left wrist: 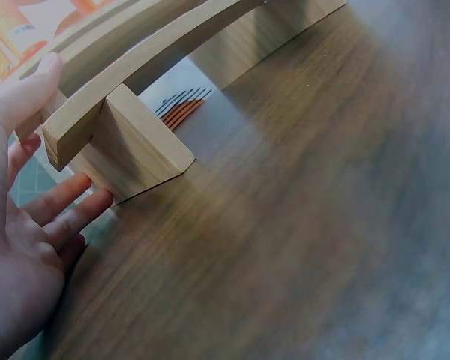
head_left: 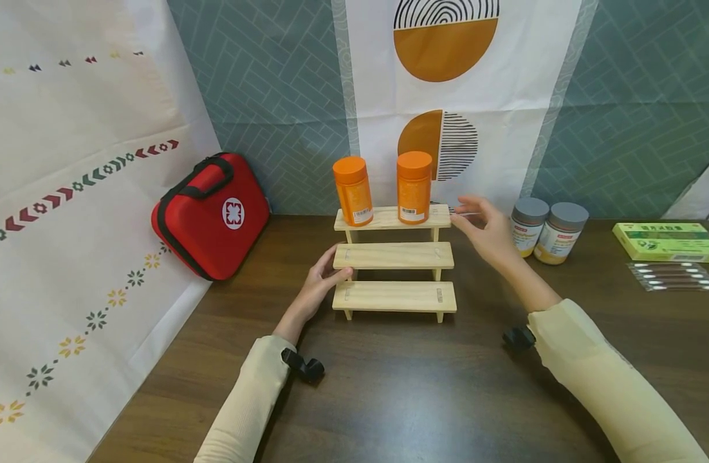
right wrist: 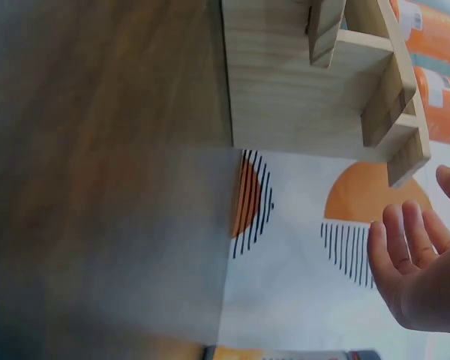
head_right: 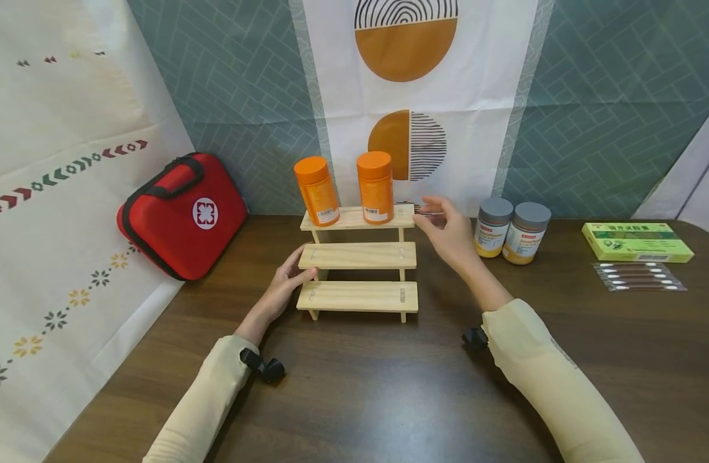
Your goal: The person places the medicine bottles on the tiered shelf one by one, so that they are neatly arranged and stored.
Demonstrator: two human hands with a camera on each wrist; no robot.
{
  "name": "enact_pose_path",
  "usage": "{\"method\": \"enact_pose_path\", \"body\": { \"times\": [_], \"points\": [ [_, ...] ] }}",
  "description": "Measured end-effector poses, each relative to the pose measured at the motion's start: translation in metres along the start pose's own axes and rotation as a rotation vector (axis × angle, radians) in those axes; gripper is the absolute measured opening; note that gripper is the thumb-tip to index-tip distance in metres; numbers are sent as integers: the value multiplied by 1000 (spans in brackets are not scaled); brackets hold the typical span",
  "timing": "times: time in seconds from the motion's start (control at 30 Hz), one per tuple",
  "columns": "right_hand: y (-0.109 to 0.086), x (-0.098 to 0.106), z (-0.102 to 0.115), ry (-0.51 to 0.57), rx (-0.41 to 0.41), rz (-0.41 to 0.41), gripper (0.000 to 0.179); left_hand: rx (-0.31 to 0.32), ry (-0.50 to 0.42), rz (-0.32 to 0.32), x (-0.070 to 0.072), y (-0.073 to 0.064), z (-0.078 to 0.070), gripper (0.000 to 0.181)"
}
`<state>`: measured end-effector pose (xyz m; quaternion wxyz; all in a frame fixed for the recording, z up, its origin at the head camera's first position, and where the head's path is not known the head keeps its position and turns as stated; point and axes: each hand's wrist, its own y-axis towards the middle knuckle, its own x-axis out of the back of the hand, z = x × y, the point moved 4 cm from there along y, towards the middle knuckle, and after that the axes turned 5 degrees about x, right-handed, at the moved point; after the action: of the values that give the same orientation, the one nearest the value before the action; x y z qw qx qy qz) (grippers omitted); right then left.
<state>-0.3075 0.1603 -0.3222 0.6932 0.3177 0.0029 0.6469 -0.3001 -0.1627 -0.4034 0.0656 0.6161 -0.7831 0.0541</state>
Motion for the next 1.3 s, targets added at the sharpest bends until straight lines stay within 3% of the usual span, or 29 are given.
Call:
{"method": "enact_pose_path", "body": {
  "times": [0.27, 0.5, 0.73, 0.9, 1.07, 1.2, 1.3],
  "points": [
    [-11, 12, -13, 32, -12, -37, 44, -8, 2, 2, 0, -1, -1, 67],
    [-11, 23, -10, 32, -39, -70, 46, -10, -1, -10, 1, -2, 0, 67],
    [-10, 52, 0, 117, -67, -155, 29, -10, -13, -8, 1, 0, 3, 67],
    [-11, 74, -1, 100, -112, -193, 33, -7, -9, -11, 0, 1, 2, 66],
    [-9, 92, -6, 153, -133, -300, 21, -6, -5, -7, -1, -1, 0, 66],
    [-10, 105, -10, 136, -205, -392, 19, -3, -3, 1, -1, -1, 0, 67],
    [-11, 114, -13, 62, -313, -417, 30, -6, -7, -2, 0, 0, 1, 67]
  ]
}}
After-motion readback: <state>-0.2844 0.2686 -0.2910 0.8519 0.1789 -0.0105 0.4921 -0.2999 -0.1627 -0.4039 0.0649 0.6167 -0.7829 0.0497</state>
